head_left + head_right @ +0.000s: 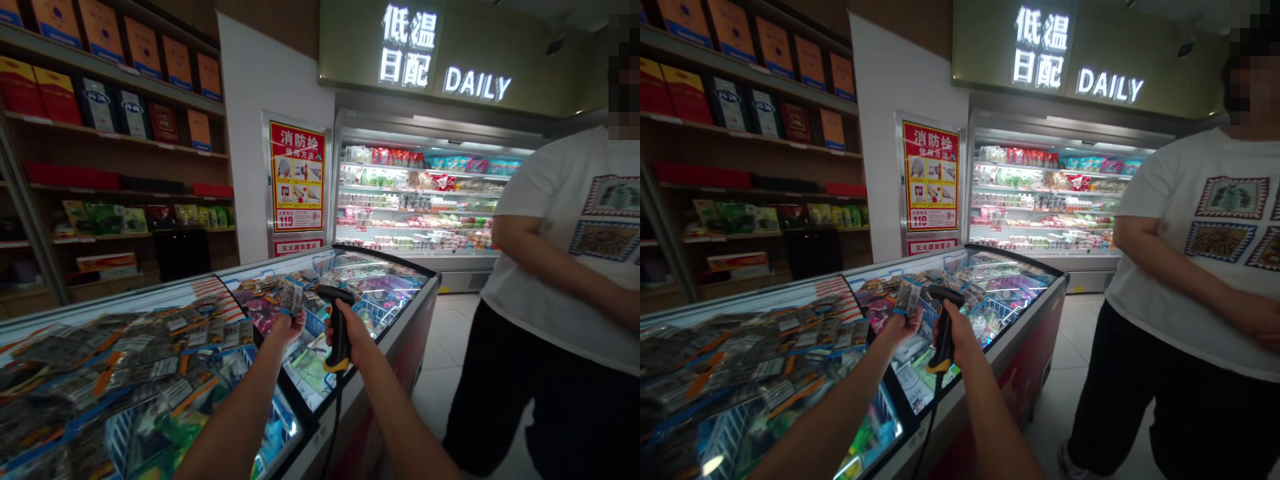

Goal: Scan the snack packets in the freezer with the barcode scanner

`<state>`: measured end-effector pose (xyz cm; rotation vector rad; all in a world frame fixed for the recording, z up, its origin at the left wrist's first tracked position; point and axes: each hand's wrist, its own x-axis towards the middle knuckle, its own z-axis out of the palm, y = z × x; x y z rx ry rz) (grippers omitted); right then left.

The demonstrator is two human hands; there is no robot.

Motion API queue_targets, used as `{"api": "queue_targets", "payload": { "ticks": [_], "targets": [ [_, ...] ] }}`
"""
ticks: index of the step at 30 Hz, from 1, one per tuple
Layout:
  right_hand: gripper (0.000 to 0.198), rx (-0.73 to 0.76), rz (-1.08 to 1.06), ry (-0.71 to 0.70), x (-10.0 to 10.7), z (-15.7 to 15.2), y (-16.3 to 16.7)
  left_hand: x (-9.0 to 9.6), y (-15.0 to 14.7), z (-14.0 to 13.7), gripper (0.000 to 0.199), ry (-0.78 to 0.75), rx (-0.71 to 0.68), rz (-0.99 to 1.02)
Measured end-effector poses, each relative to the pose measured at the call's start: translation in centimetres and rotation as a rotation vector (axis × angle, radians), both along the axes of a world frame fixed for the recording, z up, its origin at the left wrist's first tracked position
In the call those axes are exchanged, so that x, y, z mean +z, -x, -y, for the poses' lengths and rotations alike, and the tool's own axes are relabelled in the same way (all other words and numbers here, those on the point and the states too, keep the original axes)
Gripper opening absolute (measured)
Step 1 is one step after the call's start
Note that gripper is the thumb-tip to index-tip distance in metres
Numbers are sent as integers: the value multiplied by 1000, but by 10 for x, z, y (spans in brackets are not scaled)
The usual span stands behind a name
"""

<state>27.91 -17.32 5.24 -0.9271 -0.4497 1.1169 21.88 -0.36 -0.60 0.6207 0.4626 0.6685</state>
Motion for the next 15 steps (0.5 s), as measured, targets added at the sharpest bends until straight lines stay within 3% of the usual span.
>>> {"api": "queue_targets", "payload": {
  "ticks": [6, 15],
  "targets": [
    [32, 114, -64, -22, 10, -3, 17, 4, 26, -2, 23, 69, -80, -6],
    [32, 197, -34, 28, 0, -1, 31, 4, 36, -14, 23, 100, -118, 35]
  ]
}}
